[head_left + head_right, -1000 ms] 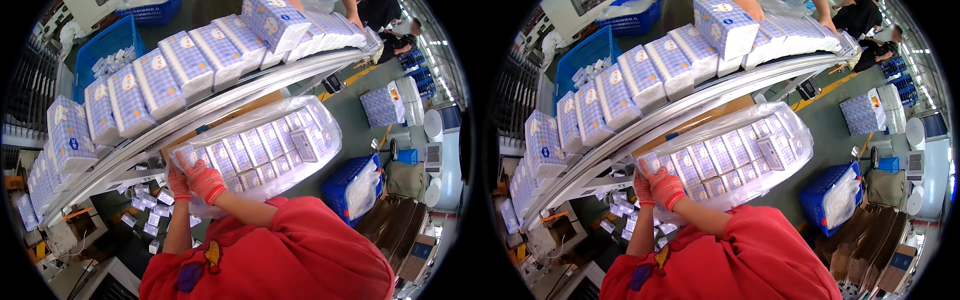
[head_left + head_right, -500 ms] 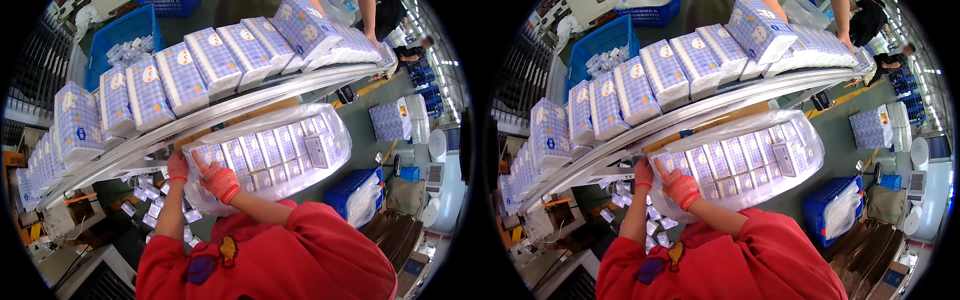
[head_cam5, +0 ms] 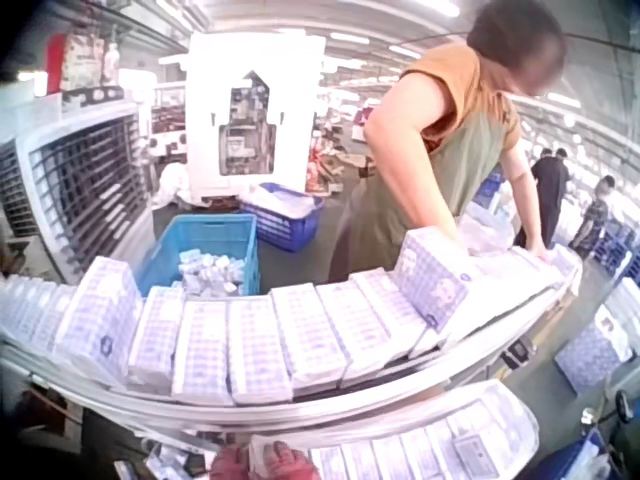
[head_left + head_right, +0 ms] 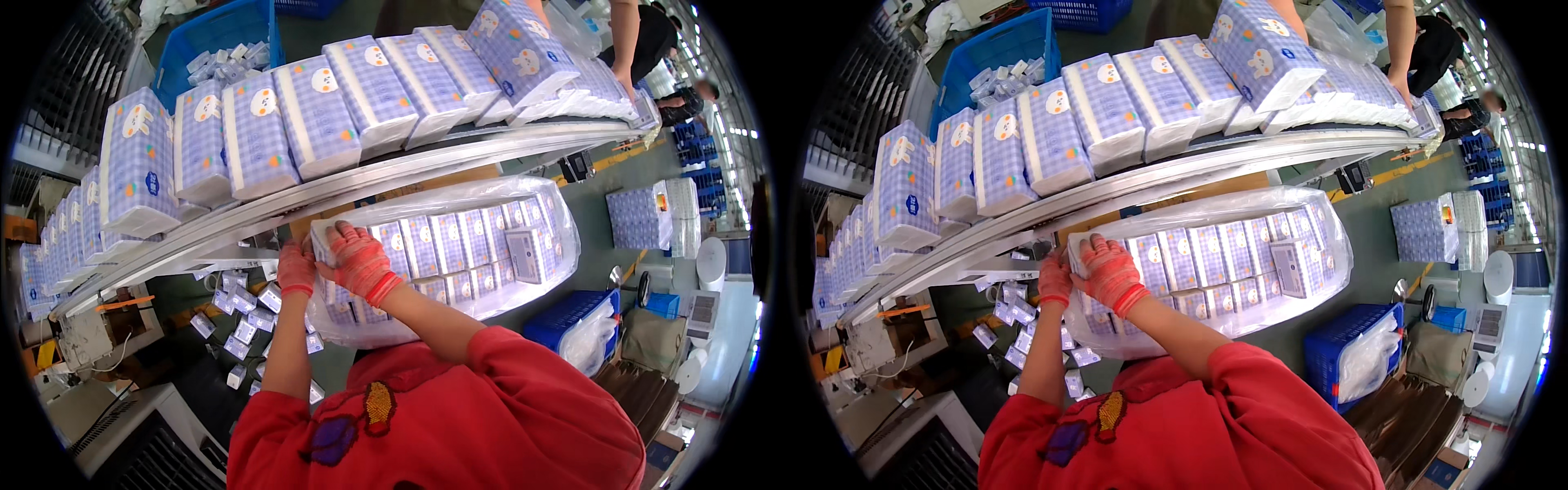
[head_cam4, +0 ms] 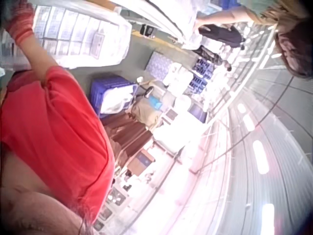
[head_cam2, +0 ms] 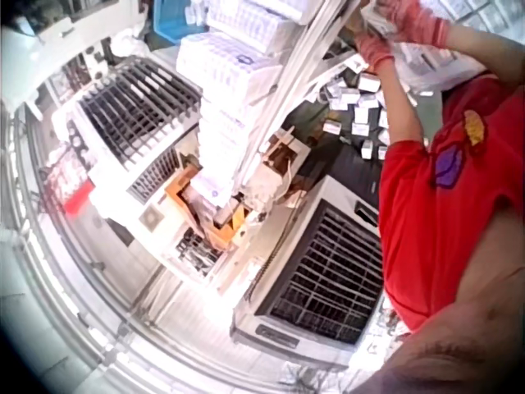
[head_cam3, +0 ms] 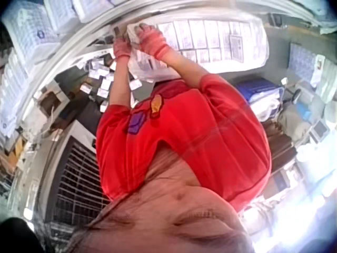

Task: The person picks up boxes of tissues from a conveyor belt and stacks them inside a large plastic bag.

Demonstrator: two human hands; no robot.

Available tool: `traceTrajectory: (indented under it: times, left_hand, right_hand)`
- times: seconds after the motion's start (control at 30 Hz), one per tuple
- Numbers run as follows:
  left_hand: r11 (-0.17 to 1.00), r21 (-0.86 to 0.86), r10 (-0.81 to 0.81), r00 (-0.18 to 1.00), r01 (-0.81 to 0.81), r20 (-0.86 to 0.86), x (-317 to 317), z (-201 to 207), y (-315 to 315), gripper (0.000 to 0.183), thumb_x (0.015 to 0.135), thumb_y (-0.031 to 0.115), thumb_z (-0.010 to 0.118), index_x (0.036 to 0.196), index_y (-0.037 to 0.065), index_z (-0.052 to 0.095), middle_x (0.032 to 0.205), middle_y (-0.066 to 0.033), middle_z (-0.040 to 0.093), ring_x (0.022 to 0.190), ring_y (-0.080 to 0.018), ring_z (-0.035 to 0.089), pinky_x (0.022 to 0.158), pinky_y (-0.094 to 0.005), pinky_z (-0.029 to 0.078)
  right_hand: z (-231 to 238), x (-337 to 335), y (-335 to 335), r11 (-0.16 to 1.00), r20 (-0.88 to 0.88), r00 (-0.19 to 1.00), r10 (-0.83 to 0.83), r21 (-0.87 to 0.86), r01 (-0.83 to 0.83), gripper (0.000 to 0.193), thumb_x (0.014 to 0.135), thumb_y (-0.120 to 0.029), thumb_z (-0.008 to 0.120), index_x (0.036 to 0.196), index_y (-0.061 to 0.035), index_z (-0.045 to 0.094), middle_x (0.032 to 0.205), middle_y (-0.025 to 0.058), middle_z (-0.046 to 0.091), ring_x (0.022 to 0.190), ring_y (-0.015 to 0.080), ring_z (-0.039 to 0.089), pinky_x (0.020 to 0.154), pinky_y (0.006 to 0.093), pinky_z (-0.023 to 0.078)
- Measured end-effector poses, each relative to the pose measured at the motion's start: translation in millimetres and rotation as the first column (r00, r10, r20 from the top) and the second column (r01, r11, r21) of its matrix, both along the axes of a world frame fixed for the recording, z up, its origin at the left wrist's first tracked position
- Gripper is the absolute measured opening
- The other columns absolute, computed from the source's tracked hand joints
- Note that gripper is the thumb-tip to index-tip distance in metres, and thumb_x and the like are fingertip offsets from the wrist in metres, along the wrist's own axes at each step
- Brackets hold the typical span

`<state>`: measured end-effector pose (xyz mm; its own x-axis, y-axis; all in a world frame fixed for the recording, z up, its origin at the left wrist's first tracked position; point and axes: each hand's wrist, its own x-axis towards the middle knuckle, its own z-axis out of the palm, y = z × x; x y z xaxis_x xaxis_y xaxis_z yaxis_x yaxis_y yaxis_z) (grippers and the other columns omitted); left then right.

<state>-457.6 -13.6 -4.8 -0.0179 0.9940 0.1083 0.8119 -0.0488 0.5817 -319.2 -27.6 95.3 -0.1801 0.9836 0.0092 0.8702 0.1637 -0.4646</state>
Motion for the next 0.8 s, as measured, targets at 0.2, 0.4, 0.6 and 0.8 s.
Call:
traceTrajectory:
  times: [0.2, 0.4, 0.6, 0.8]
  left_hand:
    - [0.997, 0.067, -0.037, 0.986, 0.026, 0.165, 2.3, 3.8, 5.1, 0.015, 0.078, 0.015, 0.049, 0.089, 0.007, 0.055, 0.084, -0.0144, 0.056, 0.078, -0.0327, 0.053, 0.07, -0.0376, 0.042]
    - [0.939, 0.343, -0.064, 0.96, -0.035, 0.273, 13.4, 68.2, -19.3, 0.015, 0.076, 0.011, 0.056, 0.089, 0.006, 0.054, 0.08, -0.0113, 0.055, 0.073, -0.0247, 0.054, 0.065, -0.0335, 0.043]
    - [0.924, -0.381, 0.203, 0.864, -0.014, 0.46, -0.9, 37.4, -96.6, 0.043, 0.075, 0.023, 0.058, 0.108, -0.001, 0.044, 0.094, -0.0191, 0.055, 0.083, -0.0291, 0.054, 0.073, -0.035, 0.043]
    - [0.948, -0.309, -0.06, 0.997, 0.071, 0.044, 41.1, 45.4, -131.2, 0.049, 0.08, 0.031, 0.049, 0.11, -0.006, 0.042, 0.092, -0.0232, 0.055, 0.079, -0.0345, 0.055, 0.074, -0.0401, 0.042]
  right_hand:
    - [5.0, -12.0, 16.2, 0.926, 0.2, 0.955, 0.22, -0.35, -0.14, 0.039, 0.07, -0.033, 0.054, 0.097, -0.005, 0.052, 0.103, 0.0181, 0.052, 0.087, 0.0312, 0.054, 0.074, 0.0373, 0.044]
    - [-57.1, -24.9, 25.6, 0.976, 0.159, 0.98, 0.121, -0.201, -0.088, 0.019, 0.07, -0.022, 0.051, 0.081, -0.0096, 0.059, 0.082, 0.0129, 0.06, 0.08, 0.0265, 0.057, 0.071, 0.0397, 0.041]
    - [-29.6, 33.8, -43.7, 0.963, 0.126, 0.971, 0.204, 0.154, -0.222, 0.048, 0.073, -0.037, 0.051, 0.115, -0.0127, 0.046, 0.121, 0.0121, 0.041, 0.115, 0.0305, 0.034, 0.096, 0.0495, 0.021]
    - [-71.2, 63.5, -43.4, 0.969, 0.105, 0.969, 0.223, 0.083, -0.232, 0.061, 0.074, -0.045, 0.051, 0.126, -0.0177, 0.033, 0.13, 0.009, 0.03, 0.122, 0.0312, 0.023, 0.098, 0.0545, 0.009]
